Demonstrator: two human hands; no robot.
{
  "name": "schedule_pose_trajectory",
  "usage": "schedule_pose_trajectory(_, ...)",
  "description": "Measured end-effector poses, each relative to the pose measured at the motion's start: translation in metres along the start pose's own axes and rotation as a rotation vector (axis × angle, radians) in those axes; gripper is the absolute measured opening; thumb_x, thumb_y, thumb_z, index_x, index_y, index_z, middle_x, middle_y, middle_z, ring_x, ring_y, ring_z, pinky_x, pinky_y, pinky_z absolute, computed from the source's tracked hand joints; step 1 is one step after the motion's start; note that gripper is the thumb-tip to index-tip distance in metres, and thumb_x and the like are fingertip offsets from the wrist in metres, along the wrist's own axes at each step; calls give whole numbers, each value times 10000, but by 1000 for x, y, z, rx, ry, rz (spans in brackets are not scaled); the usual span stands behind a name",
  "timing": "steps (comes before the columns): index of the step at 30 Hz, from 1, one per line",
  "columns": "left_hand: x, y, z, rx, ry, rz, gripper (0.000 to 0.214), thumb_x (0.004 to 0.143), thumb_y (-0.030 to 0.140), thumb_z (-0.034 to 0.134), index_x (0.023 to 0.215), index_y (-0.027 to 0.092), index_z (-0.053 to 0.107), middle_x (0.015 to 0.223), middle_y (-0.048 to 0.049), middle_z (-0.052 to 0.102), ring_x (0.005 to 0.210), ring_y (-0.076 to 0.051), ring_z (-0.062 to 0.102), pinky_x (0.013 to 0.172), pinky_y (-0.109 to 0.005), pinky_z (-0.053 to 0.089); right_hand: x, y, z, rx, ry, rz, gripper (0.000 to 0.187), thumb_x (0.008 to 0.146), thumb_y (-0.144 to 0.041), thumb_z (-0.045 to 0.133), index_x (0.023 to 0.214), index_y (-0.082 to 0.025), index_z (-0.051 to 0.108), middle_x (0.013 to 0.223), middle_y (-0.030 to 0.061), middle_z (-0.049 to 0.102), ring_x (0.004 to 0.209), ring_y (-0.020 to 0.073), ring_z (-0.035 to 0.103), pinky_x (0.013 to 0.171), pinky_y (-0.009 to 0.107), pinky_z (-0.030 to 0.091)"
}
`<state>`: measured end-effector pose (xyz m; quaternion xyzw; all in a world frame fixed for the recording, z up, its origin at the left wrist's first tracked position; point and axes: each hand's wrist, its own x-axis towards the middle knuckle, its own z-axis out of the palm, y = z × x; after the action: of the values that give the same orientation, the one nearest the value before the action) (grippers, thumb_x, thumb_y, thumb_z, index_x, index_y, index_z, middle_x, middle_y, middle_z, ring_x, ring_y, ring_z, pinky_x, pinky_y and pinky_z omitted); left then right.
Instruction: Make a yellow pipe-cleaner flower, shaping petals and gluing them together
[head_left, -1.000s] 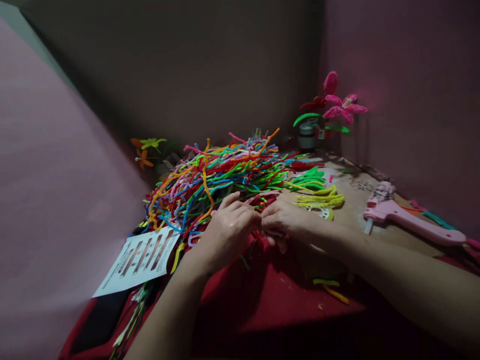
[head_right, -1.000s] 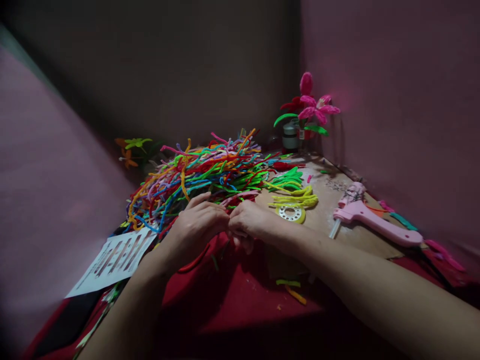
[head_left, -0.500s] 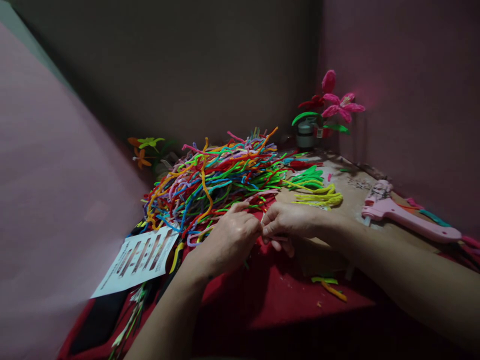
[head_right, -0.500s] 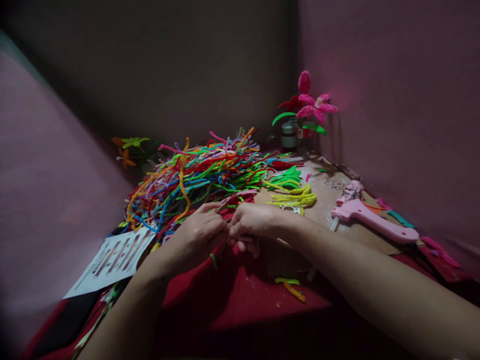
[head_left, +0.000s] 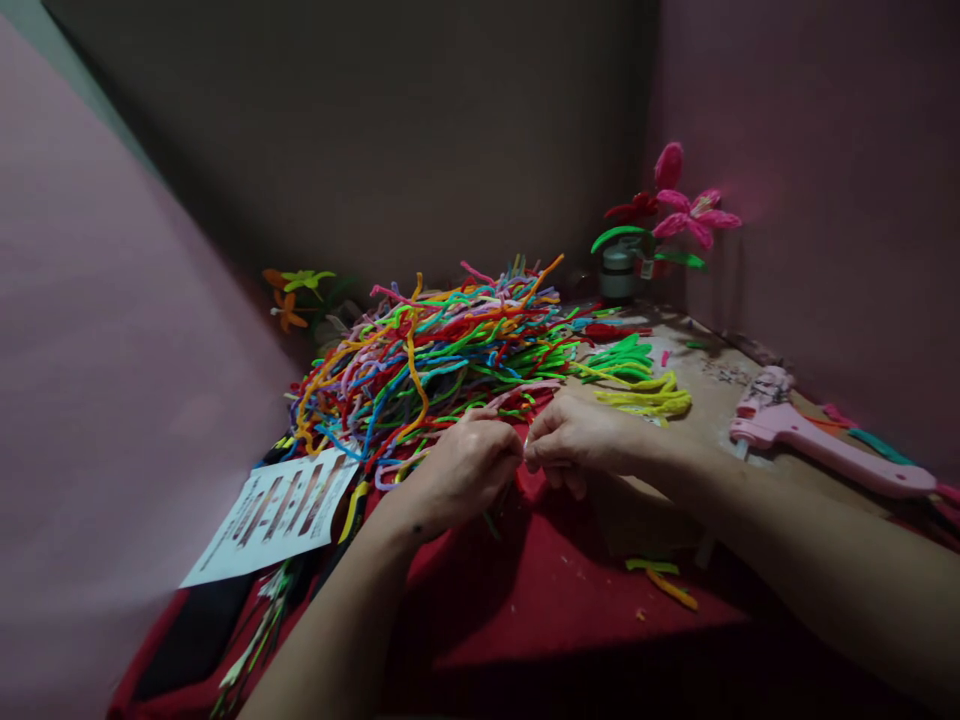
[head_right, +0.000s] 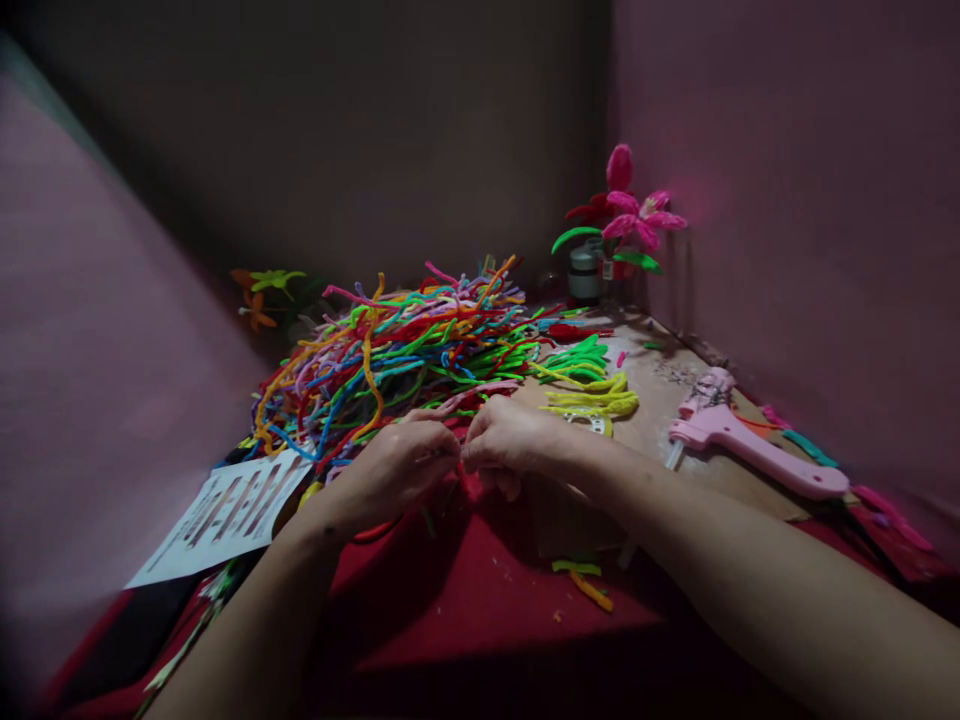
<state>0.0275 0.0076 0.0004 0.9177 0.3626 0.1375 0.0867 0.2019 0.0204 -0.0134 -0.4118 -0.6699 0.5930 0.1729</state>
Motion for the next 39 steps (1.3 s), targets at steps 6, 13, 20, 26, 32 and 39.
schedule_pose_trajectory(6, 2, 5, 0, -33, -41, -16, 168, 785, 155, 456, 759, 174, 621, 767, -54, 619, 733, -145, 530, 683, -243, 399, 0, -2, 1, -140, 16, 25, 141, 656, -132, 460, 526, -157, 508, 356, -37, 480, 271, 78, 436, 278, 173, 350)
schedule_pose_trajectory(13, 3, 8, -5, -137, -62, -61, 184, 728, 120, 459, 681, 163, 631, 648, -22, 592, 620, -124, 509, 602, -219, 367, -4, -4, -1, -119, -6, 1, 205, 720, -173, 481, 521, -137, 517, 387, -24, 503, 273, 64, 442, 293, 159, 326)
schedule_pose_trajectory(20, 2, 6, -7, -828, 42, -495, 101, 678, 169, 519, 626, 131, 597, 574, -3, 572, 538, -109, 506, 546, -214, 379, -3, -4, -14, 367, 195, -97, 530, 832, -503, 363, 664, -76, 628, 498, 46, 593, 322, 68, 467, 357, 194, 379)
schedule_pose_trajectory(26, 4, 5, -5, -1030, 147, -572, 55, 638, 158, 575, 611, 111, 583, 562, 1, 573, 527, -91, 500, 551, -203, 381, 1, 1, -12, 417, 208, -138, 435, 714, -506, 561, 752, -84, 660, 479, 6, 547, 339, 55, 456, 349, 171, 349)
schedule_pose_trajectory(32, 5, -2, 2, -869, 199, -540, 71, 659, 178, 552, 630, 119, 579, 571, 22, 526, 531, -75, 445, 521, -189, 345, 1, 1, -4, 263, 328, -262, 212, 707, -311, 586, 691, -107, 639, 508, -13, 540, 358, 65, 469, 380, 191, 363)
schedule_pose_trajectory(39, 3, 1, 5, -590, 276, -500, 134, 694, 215, 497, 624, 133, 575, 564, 32, 478, 539, -76, 393, 493, -181, 304, 1, 4, 5, -136, 648, -563, 91, 751, -203, 534, 731, -152, 606, 705, 18, 630, 632, 112, 565, 596, 218, 424)
